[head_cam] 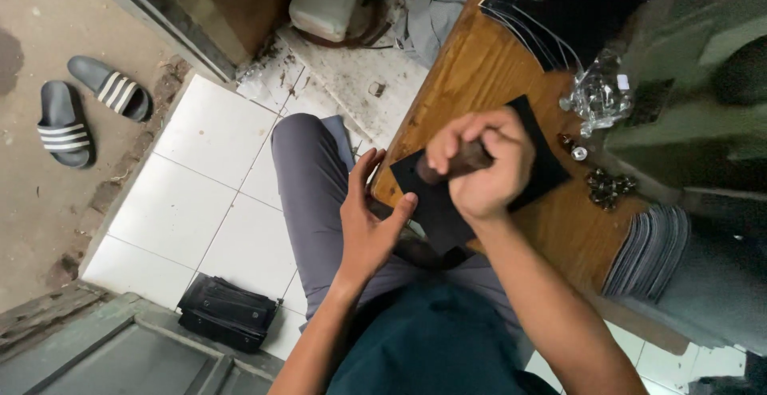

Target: The person sits at a low table and attaches metal snap fasteners to black and blue leather pieces. They position a snap component on the leather, then strike it with a wooden hand mallet to set it, working on one leather piece at a time and stacking finished pieces with others on the table.

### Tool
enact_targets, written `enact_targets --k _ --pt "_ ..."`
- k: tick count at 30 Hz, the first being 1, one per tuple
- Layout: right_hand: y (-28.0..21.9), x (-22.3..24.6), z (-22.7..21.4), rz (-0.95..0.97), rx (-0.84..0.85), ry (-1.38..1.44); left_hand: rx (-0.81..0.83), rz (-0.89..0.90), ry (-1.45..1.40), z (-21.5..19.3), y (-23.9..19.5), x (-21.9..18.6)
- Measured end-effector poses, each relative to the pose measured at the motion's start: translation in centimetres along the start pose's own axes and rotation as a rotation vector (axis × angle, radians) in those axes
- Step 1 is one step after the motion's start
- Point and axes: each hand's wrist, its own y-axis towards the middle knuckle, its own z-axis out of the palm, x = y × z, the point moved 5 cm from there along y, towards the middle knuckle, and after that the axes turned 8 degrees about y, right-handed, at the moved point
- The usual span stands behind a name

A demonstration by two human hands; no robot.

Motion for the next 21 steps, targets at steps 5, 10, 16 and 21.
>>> enact_targets --k 5,10,16,21 --pt "-0.6 5.9 -6.5 -0.126 -0.144 -0.186 -0.032 -0.053 -0.013 -1.4 0.6 1.1" --pt "-3.7 6.6 -7.5 -0.135 -0.272 -0.213 -0.141 0.168 0.337 -3.4 2.2 -2.1" --pt "-6.1 7.1 -5.7 -0.136 -0.391 -0.149 -0.175 0.613 0.939 1.2 1.2 -9.8" --pt "-4.3 8.2 -7.6 -0.084 -0.421 -0.133 0.240 0.704 1.049 6.4 0.5 -6.2"
